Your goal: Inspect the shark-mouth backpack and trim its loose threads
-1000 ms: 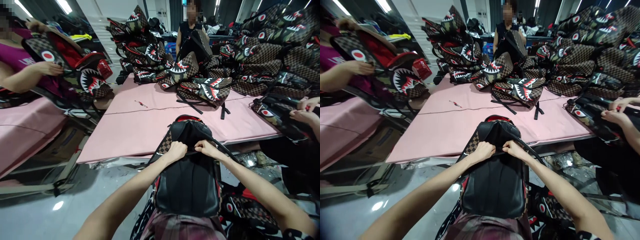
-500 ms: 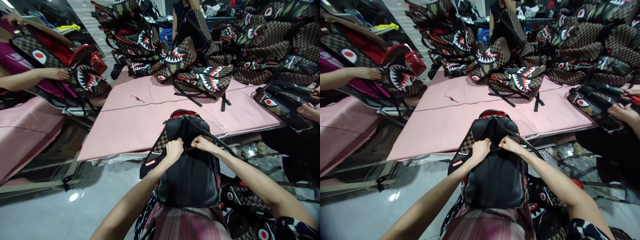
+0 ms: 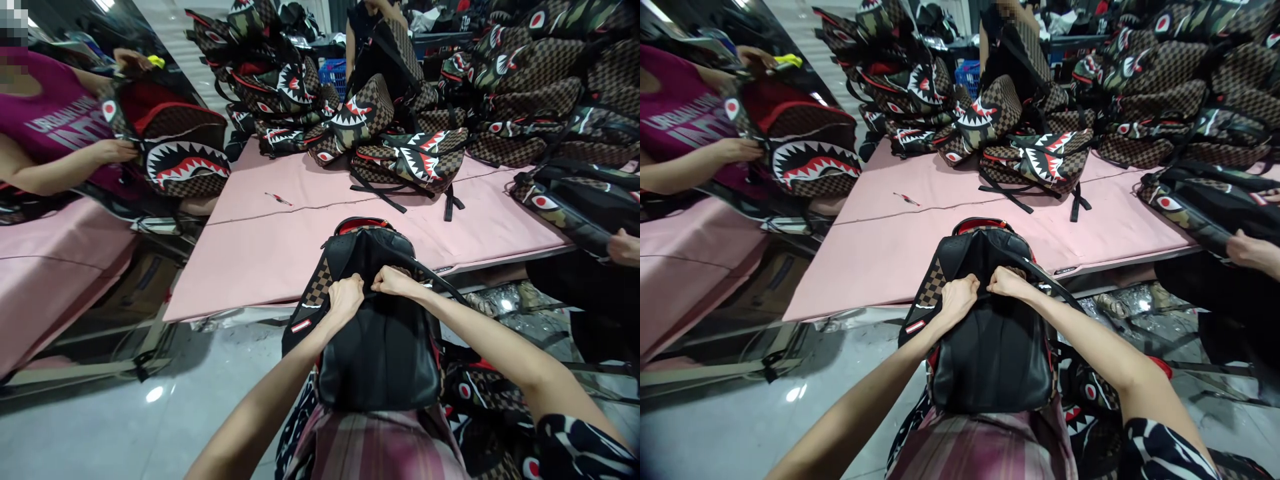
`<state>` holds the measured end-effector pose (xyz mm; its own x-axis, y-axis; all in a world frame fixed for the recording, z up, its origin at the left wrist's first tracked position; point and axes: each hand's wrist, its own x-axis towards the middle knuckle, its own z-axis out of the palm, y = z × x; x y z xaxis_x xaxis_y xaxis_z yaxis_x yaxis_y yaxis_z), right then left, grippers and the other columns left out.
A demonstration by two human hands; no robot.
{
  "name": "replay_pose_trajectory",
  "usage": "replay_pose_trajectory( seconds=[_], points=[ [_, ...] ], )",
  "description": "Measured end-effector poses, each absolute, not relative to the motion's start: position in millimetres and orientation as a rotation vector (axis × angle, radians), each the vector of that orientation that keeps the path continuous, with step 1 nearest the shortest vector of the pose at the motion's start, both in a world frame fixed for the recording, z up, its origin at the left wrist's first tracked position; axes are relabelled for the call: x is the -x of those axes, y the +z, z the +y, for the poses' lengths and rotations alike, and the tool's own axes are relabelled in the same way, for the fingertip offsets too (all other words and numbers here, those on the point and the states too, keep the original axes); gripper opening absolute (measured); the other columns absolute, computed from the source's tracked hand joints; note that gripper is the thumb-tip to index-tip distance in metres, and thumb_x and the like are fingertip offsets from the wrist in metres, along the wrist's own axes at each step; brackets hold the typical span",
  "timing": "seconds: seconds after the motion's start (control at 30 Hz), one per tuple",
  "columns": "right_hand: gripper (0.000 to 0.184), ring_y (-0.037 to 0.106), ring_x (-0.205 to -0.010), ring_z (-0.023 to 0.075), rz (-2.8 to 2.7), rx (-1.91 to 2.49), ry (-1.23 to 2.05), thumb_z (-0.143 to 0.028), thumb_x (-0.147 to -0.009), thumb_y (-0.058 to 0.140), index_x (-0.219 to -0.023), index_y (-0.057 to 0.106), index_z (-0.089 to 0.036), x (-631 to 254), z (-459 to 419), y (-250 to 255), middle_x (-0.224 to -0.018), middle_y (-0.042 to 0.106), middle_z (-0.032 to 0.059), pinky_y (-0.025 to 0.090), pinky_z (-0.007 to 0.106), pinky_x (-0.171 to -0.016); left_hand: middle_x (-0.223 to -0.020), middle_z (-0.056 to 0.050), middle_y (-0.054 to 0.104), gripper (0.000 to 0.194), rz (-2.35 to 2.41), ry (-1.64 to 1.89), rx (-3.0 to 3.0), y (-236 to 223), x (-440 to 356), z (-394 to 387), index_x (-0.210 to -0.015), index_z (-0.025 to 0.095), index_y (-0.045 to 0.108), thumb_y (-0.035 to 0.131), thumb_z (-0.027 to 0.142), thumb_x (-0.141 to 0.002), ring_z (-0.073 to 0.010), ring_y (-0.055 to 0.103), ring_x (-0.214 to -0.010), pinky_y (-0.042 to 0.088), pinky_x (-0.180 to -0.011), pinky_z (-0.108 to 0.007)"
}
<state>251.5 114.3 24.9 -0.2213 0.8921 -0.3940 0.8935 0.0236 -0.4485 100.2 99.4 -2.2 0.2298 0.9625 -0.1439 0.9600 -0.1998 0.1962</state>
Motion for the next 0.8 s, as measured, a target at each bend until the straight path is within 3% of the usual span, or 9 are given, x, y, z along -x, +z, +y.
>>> replay_pose_trajectory(
  seconds=[0.17,0.27,0.33,0.4,0.47,0.6,0.7,0.8],
  points=[
    [0.017,0.058,-0.065,0.0148,2.265,-1.957,-1.002,-0.031,-0.070,0.057,-0.073,0.071,-0.023,-250,114,21,-0.065,0.064,-0.0006,0.036,0.023,-0.056,-0.082,-0.008,0.067,0.028,1.806,0.045,-2.257,-3,-102,103,-0.094,0.018,0.059,0.032,0.028,-0.089,-0.0233,0.064,-0.077,0.042,-0.067,-0.030],
    [0.019,0.059,-0.072,0.0149,2.355,-2.024,-1.056,-0.028,-0.074,0.052,-0.079,0.070,-0.021,-256,115,19,-0.072,0.065,0.0005,0.039,0.023,-0.064,-0.083,-0.007,0.067,0.029,1.791,0.256,-2.259,0,-94,106,-0.093,0.018,0.059,0.031,0.026,-0.090,-0.0196,0.063,-0.077,0.043,-0.069,-0.029],
    [0.023,0.058,-0.082,0.0156,2.536,-2.178,-1.140,-0.027,-0.078,0.049,-0.091,0.066,-0.019,-263,116,21,-0.086,0.066,0.0024,0.040,0.025,-0.074,-0.095,-0.008,0.066,0.032,1.672,0.512,-2.349,-2,-82,98,-0.098,0.017,0.059,0.028,0.019,-0.090,-0.0178,0.060,-0.092,0.043,-0.081,-0.030],
    [0.028,0.056,-0.090,0.0165,2.705,-2.380,-1.242,-0.028,-0.079,0.047,-0.101,0.062,-0.019,-273,115,26,-0.099,0.063,0.0043,0.040,0.028,-0.082,-0.111,-0.008,0.061,0.038,1.410,0.643,-2.523,-10,-70,81,-0.109,0.017,0.056,0.026,0.009,-0.087,-0.0180,0.050,-0.112,0.034,-0.097,-0.037],
    [0.032,0.055,-0.091,0.0173,2.745,-2.515,-1.344,-0.032,-0.078,0.049,-0.107,0.057,-0.019,-283,111,29,-0.104,0.061,0.0047,0.040,0.030,-0.083,-0.120,-0.006,0.057,0.039,1.131,0.545,-2.669,-24,-60,60,-0.115,0.019,0.054,0.030,0.008,-0.086,-0.0205,0.040,-0.122,0.026,-0.103,-0.046],
    [0.045,0.054,-0.088,0.0183,2.621,-2.598,-1.497,-0.038,-0.070,0.060,-0.110,0.054,-0.019,-296,97,23,-0.102,0.060,0.0044,0.041,0.031,-0.081,-0.135,-0.004,0.043,0.035,0.933,0.276,-2.777,-50,-57,47,-0.121,0.021,0.049,0.044,0.024,-0.087,-0.0255,0.025,-0.131,0.021,-0.105,-0.051],
    [0.046,0.054,-0.074,0.0166,2.384,-2.677,-1.598,-0.042,-0.070,0.057,-0.107,0.056,-0.016,-301,78,11,-0.087,0.061,0.0043,0.043,0.031,-0.073,-0.143,-0.007,0.031,0.042,1.159,0.300,-2.786,-54,-60,89,-0.130,0.019,0.040,0.042,0.023,-0.088,-0.0245,0.015,-0.135,0.014,-0.107,-0.052],
    [0.042,0.055,-0.074,0.0171,2.250,-2.611,-1.704,-0.044,-0.072,0.055,-0.102,0.059,-0.014,-303,45,4,-0.087,0.062,0.0058,0.043,0.029,-0.069,-0.143,-0.006,0.031,0.044,1.149,0.258,-2.804,-52,-60,145,-0.132,0.020,0.037,0.040,0.019,-0.088,-0.0199,0.019,-0.134,0.010,-0.108,-0.049]
  ],
)
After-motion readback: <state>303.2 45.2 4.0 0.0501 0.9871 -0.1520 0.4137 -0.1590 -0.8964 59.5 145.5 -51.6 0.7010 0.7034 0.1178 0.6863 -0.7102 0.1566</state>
